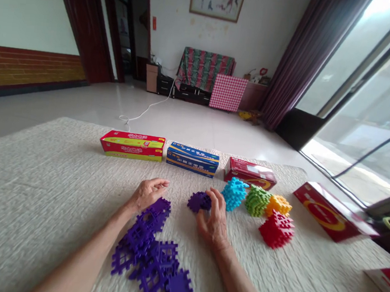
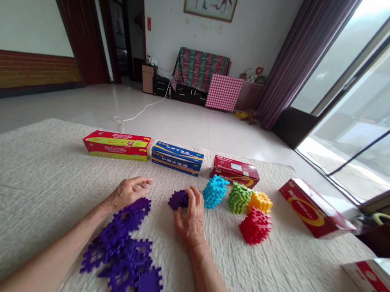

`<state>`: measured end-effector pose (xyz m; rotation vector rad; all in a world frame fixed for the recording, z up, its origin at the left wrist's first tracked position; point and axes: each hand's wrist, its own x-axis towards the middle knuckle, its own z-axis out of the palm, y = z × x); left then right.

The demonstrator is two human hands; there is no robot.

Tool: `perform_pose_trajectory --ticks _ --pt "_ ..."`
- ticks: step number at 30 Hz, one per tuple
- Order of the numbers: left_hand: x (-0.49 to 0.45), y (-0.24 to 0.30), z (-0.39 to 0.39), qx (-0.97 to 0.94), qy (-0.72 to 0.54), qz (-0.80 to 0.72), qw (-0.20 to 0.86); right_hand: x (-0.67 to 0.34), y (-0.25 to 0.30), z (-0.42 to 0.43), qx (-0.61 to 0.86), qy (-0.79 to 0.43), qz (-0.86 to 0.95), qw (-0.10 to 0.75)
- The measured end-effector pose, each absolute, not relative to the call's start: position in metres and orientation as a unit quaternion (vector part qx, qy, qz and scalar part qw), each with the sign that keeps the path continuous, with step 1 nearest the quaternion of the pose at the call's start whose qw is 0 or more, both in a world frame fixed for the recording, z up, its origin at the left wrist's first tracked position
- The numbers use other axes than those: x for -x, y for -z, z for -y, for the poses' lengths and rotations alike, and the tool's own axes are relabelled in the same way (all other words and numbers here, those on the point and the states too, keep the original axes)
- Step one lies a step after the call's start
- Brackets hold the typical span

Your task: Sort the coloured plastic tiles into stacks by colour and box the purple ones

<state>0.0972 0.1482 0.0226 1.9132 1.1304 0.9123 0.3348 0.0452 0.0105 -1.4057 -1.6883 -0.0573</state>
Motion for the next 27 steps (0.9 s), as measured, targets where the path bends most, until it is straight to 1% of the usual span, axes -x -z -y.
perform_pose_trajectory --ticks 5,8,11,16,22,24,27 --pt "-0.134 -0.051 -0.127 -0.867 -0.264 -0.334 0.258 -0.334 -0.008 -0.047 0.55 -0.027 0.697 0.46" --pt "-0.157 -0.051 -0.123 -0.907 -0.2 -0.286 0.236 -0.334 -0.006 -0.048 0.548 -0.044 0.693 0.467" --pt "-0.17 -0.041 -0.125 -0.921 -0.17 -0.272 0.223 -0.334 -0.004 -0.049 0.546 -0.058 0.693 0.467" --pt "-0.173 -0.024 -0.132 -0.926 -0.193 -0.254 0.201 -0.335 -0.005 -0.05 0.54 -0.07 0.695 0.469" --pt "-0.174 -0.021 -0.133 -0.924 -0.2 -0.27 0.184 -0.334 -0.005 -0.049 0.544 -0.074 0.678 0.488" --pt "-0.176 -0.023 -0.133 -0.917 -0.209 -0.279 0.194 -0.335 -0.004 -0.049 0.548 -0.07 0.67 0.497" --pt "-0.176 -0.025 -0.134 -0.898 -0.224 -0.295 0.237 -0.335 -0.003 -0.05 0.552 -0.069 0.664 0.5"
